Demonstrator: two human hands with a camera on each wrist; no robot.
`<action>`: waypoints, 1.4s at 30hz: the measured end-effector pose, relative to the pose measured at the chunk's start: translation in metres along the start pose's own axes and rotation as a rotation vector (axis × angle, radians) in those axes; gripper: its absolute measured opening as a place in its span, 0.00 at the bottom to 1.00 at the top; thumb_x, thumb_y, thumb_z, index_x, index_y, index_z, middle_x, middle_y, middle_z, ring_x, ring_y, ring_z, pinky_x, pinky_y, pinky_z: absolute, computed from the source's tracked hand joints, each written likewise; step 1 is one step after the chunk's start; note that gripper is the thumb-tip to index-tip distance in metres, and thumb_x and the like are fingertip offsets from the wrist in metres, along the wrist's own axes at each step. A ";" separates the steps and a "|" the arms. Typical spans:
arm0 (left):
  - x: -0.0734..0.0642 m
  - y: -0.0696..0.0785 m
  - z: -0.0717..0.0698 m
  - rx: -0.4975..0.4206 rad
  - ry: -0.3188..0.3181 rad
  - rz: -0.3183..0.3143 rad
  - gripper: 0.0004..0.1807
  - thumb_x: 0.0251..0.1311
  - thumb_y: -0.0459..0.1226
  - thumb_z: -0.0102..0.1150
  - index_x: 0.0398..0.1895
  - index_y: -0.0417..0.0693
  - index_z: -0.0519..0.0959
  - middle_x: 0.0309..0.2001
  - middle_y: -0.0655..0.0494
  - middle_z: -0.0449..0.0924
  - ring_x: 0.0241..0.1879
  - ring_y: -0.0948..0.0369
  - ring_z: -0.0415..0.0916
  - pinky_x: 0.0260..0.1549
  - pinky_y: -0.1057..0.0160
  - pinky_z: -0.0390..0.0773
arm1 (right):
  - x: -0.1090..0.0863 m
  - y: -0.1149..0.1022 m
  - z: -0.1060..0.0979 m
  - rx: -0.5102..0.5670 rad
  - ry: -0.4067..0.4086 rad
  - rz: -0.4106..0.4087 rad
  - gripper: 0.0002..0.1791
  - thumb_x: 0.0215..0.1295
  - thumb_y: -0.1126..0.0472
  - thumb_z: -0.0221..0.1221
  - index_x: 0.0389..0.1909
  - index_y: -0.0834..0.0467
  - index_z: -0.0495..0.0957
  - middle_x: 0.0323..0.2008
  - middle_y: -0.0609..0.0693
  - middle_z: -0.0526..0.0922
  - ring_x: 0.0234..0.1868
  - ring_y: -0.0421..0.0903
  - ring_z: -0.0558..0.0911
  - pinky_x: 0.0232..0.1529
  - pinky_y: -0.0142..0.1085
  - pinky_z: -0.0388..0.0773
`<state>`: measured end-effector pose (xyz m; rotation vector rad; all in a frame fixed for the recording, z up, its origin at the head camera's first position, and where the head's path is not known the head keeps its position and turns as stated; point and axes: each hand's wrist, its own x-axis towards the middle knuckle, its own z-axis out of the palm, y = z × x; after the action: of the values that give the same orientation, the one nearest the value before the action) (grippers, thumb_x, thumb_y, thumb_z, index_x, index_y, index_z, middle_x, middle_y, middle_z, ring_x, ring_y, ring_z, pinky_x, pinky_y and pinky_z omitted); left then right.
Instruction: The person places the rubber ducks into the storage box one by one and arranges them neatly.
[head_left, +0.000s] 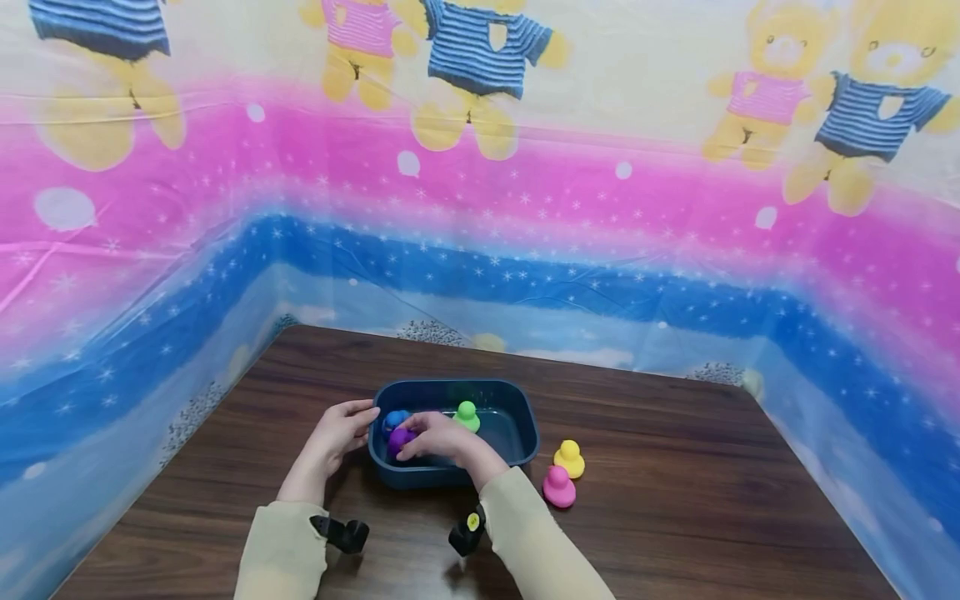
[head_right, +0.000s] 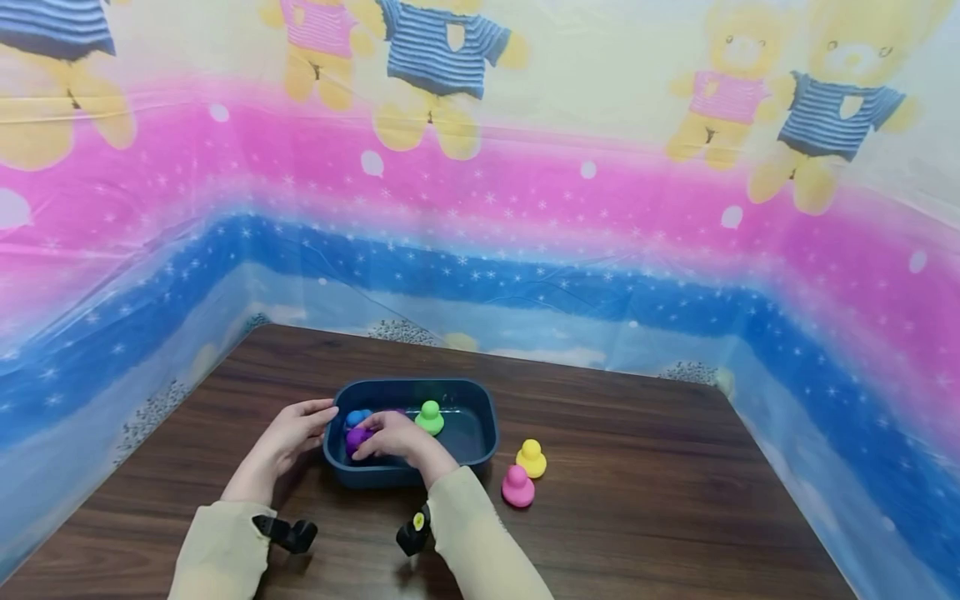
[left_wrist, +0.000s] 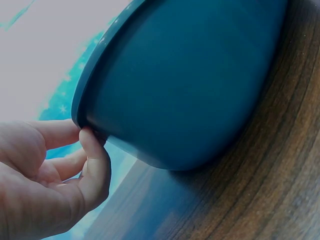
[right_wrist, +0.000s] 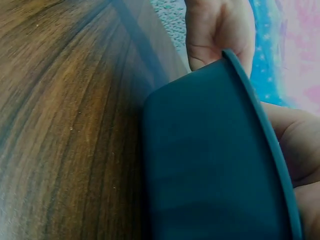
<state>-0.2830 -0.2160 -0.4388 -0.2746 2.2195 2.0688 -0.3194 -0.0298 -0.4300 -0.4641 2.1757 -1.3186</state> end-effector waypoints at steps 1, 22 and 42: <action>0.000 0.000 0.000 -0.001 0.000 0.000 0.28 0.73 0.38 0.49 0.68 0.28 0.62 0.62 0.31 0.68 0.48 0.54 0.75 0.42 0.67 0.80 | 0.000 0.000 0.001 -0.011 -0.002 0.000 0.19 0.59 0.66 0.66 0.52 0.61 0.78 0.51 0.55 0.79 0.48 0.50 0.76 0.56 0.49 0.76; 0.001 -0.001 0.001 -0.003 0.000 0.012 0.27 0.73 0.37 0.49 0.67 0.26 0.62 0.60 0.32 0.70 0.45 0.58 0.75 0.38 0.70 0.78 | 0.003 0.001 0.007 -0.354 -0.023 -0.090 0.15 0.63 0.65 0.63 0.51 0.60 0.81 0.50 0.52 0.83 0.44 0.44 0.77 0.54 0.40 0.78; 0.001 0.000 0.001 -0.006 -0.001 0.006 0.28 0.72 0.37 0.50 0.67 0.26 0.62 0.57 0.33 0.71 0.43 0.58 0.75 0.37 0.70 0.78 | -0.011 0.004 -0.009 -0.373 0.011 -0.083 0.16 0.63 0.60 0.65 0.51 0.59 0.81 0.52 0.53 0.82 0.53 0.49 0.79 0.58 0.44 0.76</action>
<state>-0.2837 -0.2147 -0.4392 -0.2673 2.2164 2.0789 -0.3161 -0.0161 -0.4274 -0.6972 2.4430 -0.9544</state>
